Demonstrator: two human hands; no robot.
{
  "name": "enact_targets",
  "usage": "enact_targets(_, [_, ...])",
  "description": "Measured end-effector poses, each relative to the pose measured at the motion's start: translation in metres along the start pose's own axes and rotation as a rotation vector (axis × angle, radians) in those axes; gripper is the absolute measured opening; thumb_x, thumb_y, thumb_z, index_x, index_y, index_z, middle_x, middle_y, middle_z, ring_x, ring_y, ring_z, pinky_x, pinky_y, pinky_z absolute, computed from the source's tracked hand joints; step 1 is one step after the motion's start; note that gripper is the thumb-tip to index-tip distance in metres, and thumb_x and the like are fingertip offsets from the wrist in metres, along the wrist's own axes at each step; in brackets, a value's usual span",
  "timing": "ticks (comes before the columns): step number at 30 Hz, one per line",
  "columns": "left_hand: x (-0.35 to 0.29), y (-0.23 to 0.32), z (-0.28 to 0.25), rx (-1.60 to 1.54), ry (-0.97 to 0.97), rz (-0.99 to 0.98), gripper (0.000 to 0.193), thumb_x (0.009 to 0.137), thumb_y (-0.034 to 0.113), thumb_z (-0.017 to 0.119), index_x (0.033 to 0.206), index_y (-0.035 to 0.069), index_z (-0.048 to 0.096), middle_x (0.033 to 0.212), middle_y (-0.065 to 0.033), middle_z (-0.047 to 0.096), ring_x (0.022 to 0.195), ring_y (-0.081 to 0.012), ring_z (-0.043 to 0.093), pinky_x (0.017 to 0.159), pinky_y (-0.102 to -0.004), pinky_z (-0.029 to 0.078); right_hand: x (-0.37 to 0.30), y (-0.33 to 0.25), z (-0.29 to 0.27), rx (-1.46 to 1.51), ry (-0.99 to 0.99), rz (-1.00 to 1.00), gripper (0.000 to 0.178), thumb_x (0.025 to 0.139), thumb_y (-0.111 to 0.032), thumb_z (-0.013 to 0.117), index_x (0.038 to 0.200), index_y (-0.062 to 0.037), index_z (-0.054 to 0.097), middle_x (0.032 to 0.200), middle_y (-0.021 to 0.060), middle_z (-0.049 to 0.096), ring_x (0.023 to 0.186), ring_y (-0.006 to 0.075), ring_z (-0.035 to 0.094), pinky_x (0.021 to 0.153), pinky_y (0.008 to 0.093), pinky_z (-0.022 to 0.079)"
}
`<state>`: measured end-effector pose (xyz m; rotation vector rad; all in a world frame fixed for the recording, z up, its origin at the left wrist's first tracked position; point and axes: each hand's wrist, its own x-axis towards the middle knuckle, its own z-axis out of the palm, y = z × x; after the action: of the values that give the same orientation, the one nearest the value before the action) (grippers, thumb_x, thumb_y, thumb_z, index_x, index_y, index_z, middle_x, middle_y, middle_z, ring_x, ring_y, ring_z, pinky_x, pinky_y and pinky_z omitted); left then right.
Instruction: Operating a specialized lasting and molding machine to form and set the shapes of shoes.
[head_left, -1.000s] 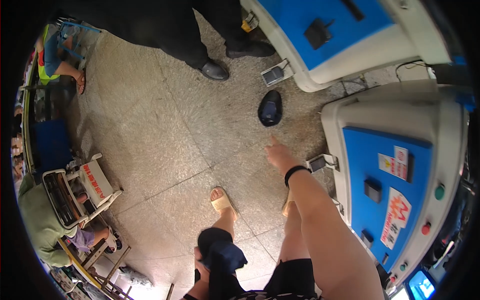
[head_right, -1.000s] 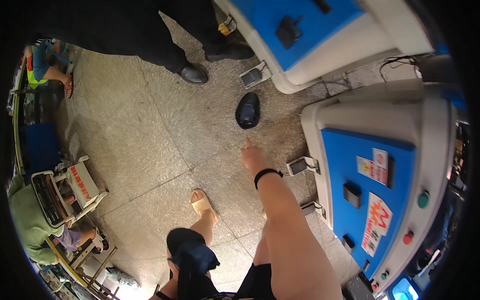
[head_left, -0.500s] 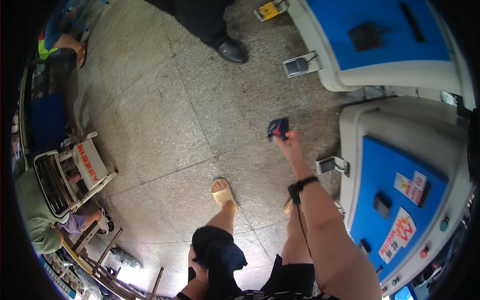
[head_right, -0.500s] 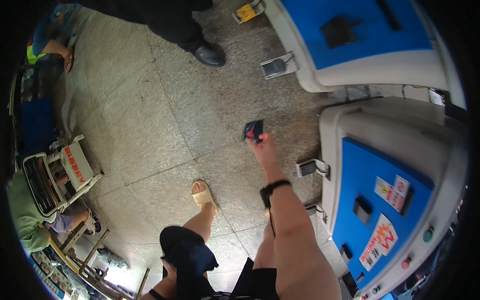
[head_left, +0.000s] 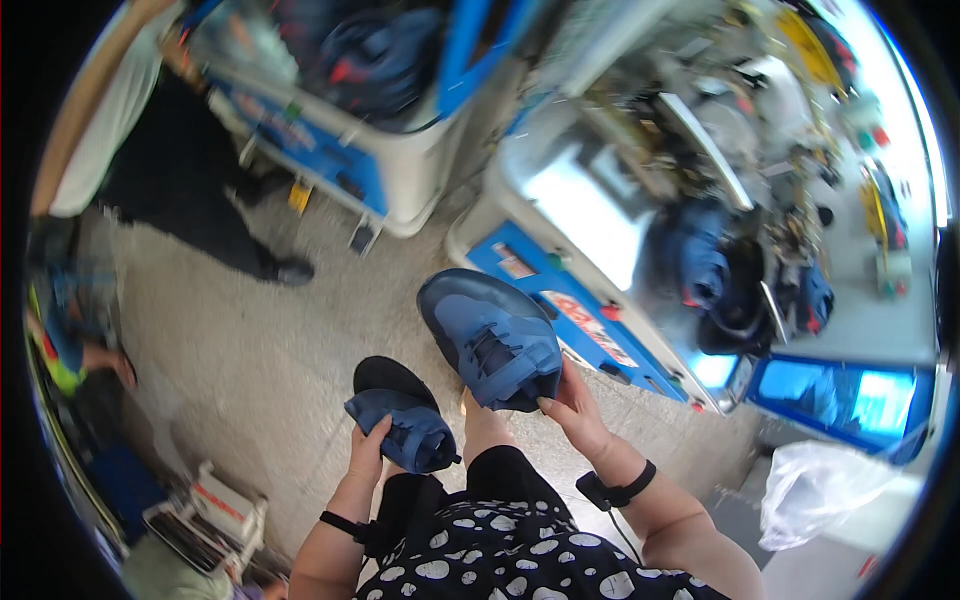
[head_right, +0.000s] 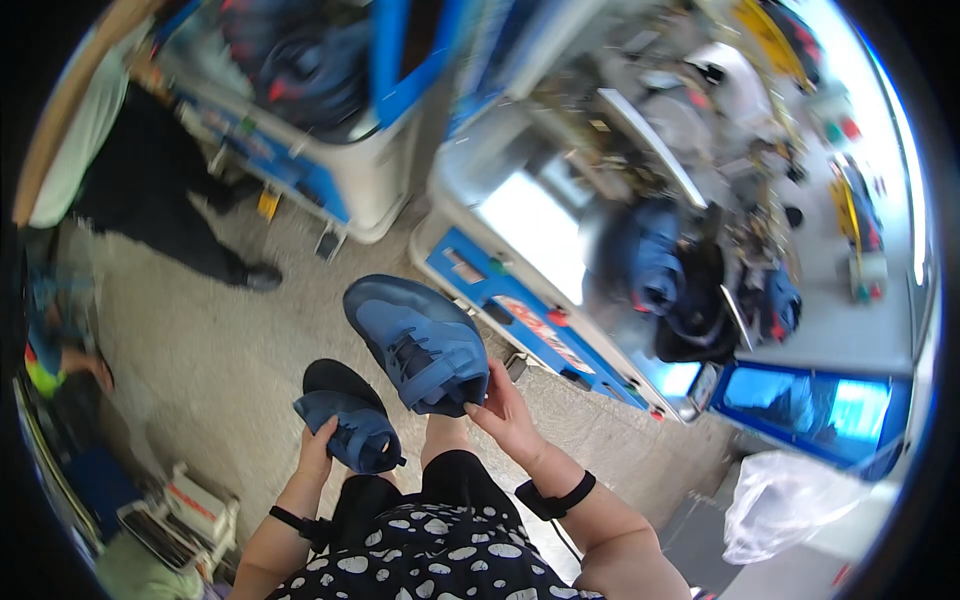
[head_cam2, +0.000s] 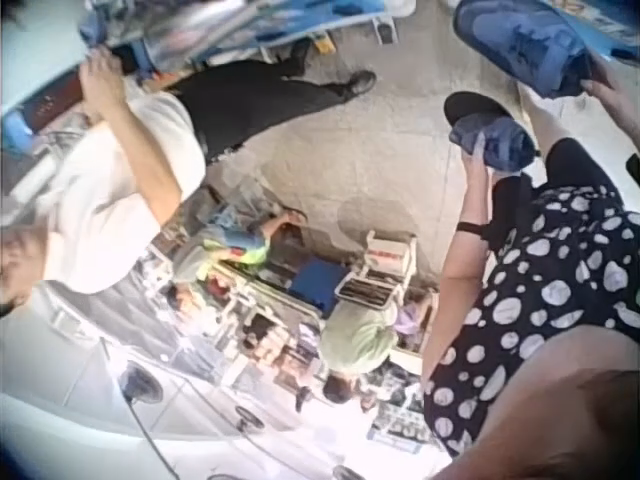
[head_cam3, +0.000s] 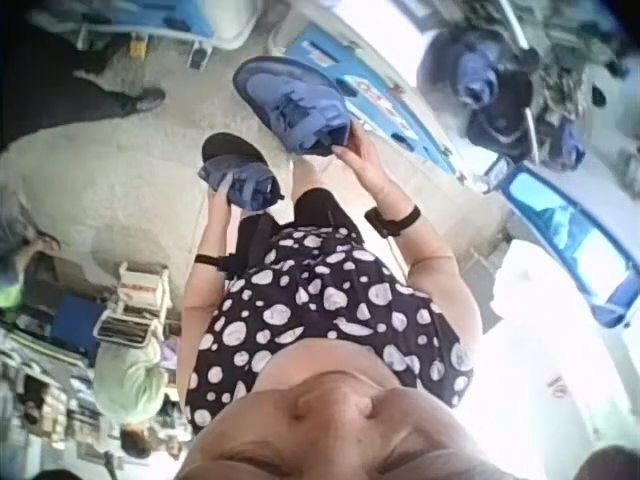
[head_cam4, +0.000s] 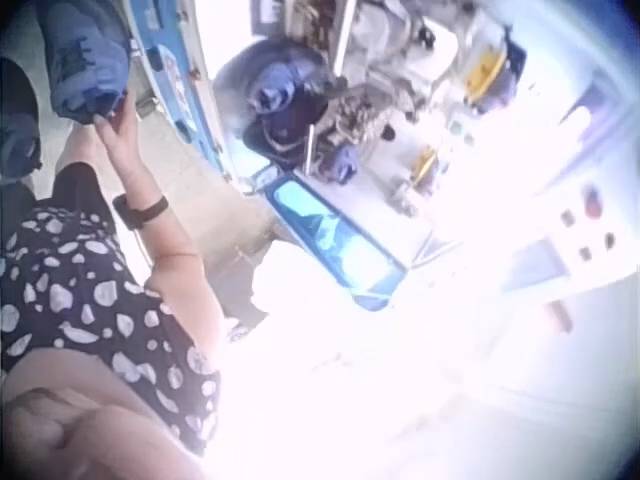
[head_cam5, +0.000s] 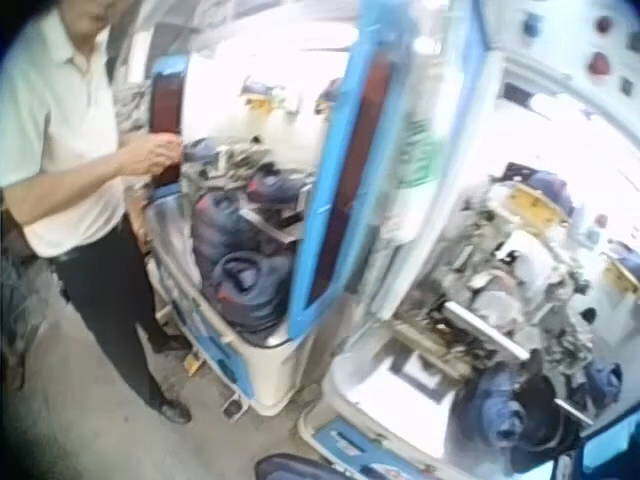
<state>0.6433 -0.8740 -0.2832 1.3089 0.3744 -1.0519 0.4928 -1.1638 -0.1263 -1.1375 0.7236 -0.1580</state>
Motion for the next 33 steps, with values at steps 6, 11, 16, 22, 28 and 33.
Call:
enact_targets(6, [-0.021,0.095,0.146,0.047,-0.246,0.124,0.05,0.088,0.016,0.066,0.131,0.0,0.047,0.123,-0.0119,0.058,0.114,-0.0235,0.057,0.1,-0.0375,0.045,-0.071,-0.05,-0.07,0.144,0.176,-0.092,0.074,0.086,0.003,0.057,0.15,-0.0062,0.02,0.142,0.0104,0.041,0.132,0.0192,0.038,0.11,0.036,0.03])
enact_targets(11, [-0.037,0.109,0.241,0.011,-0.397,0.069,0.053,0.091,0.029,0.062,0.132,0.0,0.046,0.127,-0.0138,0.058,0.118,-0.0289,0.057,0.104,-0.0429,0.043,-0.143,-0.067,-0.129,0.396,0.469,-0.44,0.076,0.083,0.0,0.054,0.149,-0.0085,0.018,0.14,0.0133,0.042,0.131,0.0247,0.041,0.109,0.0386,0.033])
enact_targets(16, [-0.03,0.123,0.295,0.136,-0.515,0.046,0.05,0.092,0.033,0.06,0.127,-0.001,0.051,0.125,-0.0147,0.06,0.116,-0.0288,0.058,0.103,-0.0432,0.044,-0.2,-0.062,-0.185,0.73,1.025,-0.555,0.061,0.083,-0.011,0.053,0.139,-0.0148,0.031,0.136,0.0094,0.046,0.121,0.0274,0.053,0.094,0.049,0.049])
enact_targets(22, [0.009,0.156,0.34,0.206,-0.577,0.036,0.046,0.093,0.031,0.059,0.125,-0.001,0.052,0.122,-0.015,0.061,0.113,-0.0282,0.06,0.102,-0.0426,0.045,-0.194,-0.056,-0.185,0.684,1.141,-0.596,0.055,0.085,-0.013,0.053,0.135,-0.0157,0.032,0.127,0.0114,0.051,0.113,0.0266,0.056,0.091,0.0469,0.051])
enact_targets(28, [0.055,0.206,0.373,0.265,-0.657,-0.014,0.046,0.089,0.018,0.065,0.128,-0.001,0.049,0.121,-0.0127,0.06,0.109,-0.0254,0.06,0.097,-0.0399,0.049,-0.156,-0.067,-0.142,0.683,1.165,-0.546,0.053,0.084,-0.017,0.053,0.134,-0.0166,0.035,0.128,0.0116,0.053,0.112,0.0283,0.059,0.084,0.0456,0.055])
enact_targets(33, [0.089,0.215,0.387,0.412,-0.641,-0.026,0.05,0.088,0.018,0.067,0.13,0.0,0.048,0.122,-0.0128,0.059,0.11,-0.0262,0.06,0.095,-0.0394,0.049,-0.15,-0.054,-0.162,0.441,1.082,-0.228,0.069,0.08,-0.012,0.05,0.144,-0.0131,0.026,0.126,0.0105,0.053,0.103,0.023,0.06,0.078,0.0359,0.055])
